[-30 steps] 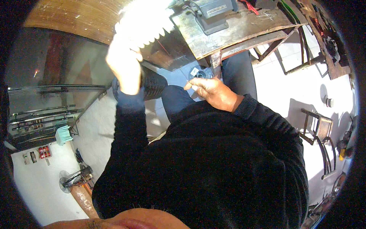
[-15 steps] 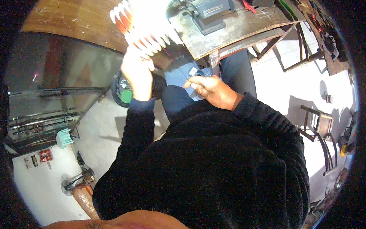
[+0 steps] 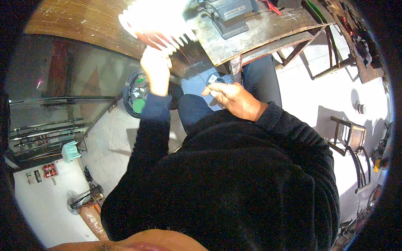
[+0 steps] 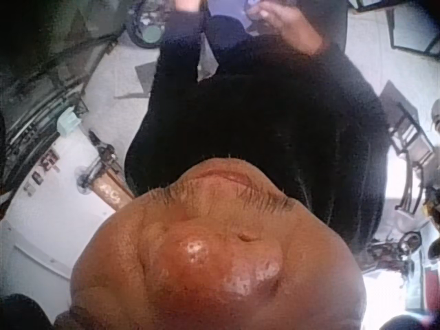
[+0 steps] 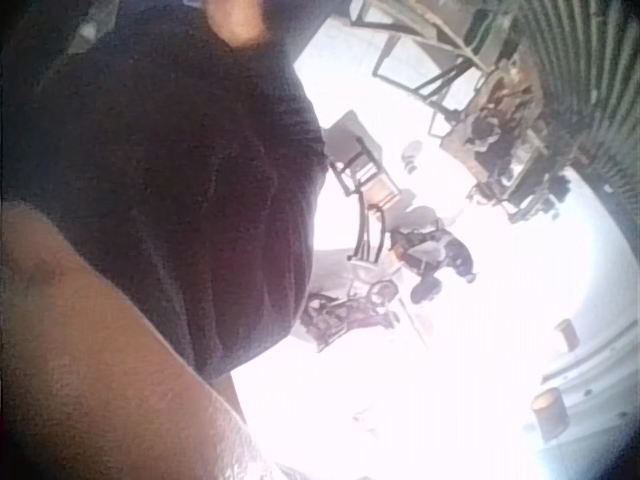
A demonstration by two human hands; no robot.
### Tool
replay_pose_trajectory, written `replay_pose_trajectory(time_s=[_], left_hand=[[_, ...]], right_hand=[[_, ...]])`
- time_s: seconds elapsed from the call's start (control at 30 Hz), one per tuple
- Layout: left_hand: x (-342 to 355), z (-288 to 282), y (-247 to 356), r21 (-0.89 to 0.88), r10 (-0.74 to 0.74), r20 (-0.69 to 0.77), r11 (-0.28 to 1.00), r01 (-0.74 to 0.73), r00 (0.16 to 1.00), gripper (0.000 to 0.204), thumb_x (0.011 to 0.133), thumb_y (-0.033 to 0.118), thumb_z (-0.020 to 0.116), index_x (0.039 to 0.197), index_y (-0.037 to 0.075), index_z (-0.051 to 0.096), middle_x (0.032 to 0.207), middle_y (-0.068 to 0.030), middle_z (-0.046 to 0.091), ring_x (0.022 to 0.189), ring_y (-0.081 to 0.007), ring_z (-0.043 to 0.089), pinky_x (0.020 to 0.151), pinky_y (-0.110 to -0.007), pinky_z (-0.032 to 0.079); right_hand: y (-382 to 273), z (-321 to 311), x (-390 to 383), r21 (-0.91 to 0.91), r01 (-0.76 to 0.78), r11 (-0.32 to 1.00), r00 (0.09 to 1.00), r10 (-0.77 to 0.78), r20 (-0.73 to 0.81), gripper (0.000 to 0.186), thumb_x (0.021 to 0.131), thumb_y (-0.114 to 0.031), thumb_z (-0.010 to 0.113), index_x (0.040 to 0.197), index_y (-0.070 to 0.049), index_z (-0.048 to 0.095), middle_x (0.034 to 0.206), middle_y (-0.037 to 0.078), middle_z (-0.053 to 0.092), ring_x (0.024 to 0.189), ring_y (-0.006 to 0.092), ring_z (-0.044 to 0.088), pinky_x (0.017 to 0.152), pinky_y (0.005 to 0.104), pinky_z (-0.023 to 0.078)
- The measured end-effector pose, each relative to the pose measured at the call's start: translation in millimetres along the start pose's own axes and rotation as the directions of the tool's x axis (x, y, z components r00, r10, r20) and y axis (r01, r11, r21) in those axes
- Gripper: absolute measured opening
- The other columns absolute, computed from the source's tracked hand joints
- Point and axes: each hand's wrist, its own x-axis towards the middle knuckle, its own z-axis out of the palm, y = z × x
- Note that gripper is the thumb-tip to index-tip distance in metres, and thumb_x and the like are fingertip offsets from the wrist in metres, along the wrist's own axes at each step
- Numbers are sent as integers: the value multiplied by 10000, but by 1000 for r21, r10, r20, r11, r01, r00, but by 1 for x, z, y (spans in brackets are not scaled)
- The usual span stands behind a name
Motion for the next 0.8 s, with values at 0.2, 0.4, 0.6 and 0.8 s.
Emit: replay_pose_trajectory(time_s=[0.2, 0.4, 0.6, 0.8], left_hand=[[-8, -3, 75, 241, 526, 216, 788, -567, 823, 231, 1081, 93, 546, 877, 38, 640, 745, -23, 612, 602, -93, 589, 499, -265, 452], [107, -2, 61, 375, 538, 195, 732, -569, 820, 325, 1120, 282, 545, 1095, -5, 694, 1016, -86, 734, 911, -188, 711, 795, -349, 573], [-14, 15, 7, 82, 176, 13, 981, -177, 984, 144, 1061, 18, 540, 929, 49, 585, 841, -11, 581, 641, -85, 507, 536, -233, 420], [-8, 2, 72, 201, 522, 166, 813, -547, 837, 250, 1105, 125, 541, 903, 21, 646, 743, -27, 606, 595, -96, 569, 492, -262, 427]], right_hand=[[0, 3, -2, -5, -24, 1000, 999, 24, 48, 206, 1142, -165, 561, 1264, -97, 712, 763, 49, 496, 708, 153, 489, 680, 331, 463], [2, 8, -2, -10, -16, 1000, 1000, 17, 11, 205, 1140, -158, 564, 1272, -97, 709, 788, 43, 530, 722, 154, 508, 700, 323, 475], [1, 3, -2, -34, -48, 998, 999, 48, 7, 205, 1138, -153, 566, 1276, -99, 708, 785, 47, 530, 725, 152, 508, 699, 315, 475], [0, 3, -2, -38, 9, 999, 999, -7, 33, 204, 1133, -143, 567, 1274, -103, 708, 761, 47, 512, 708, 151, 488, 677, 324, 462]])
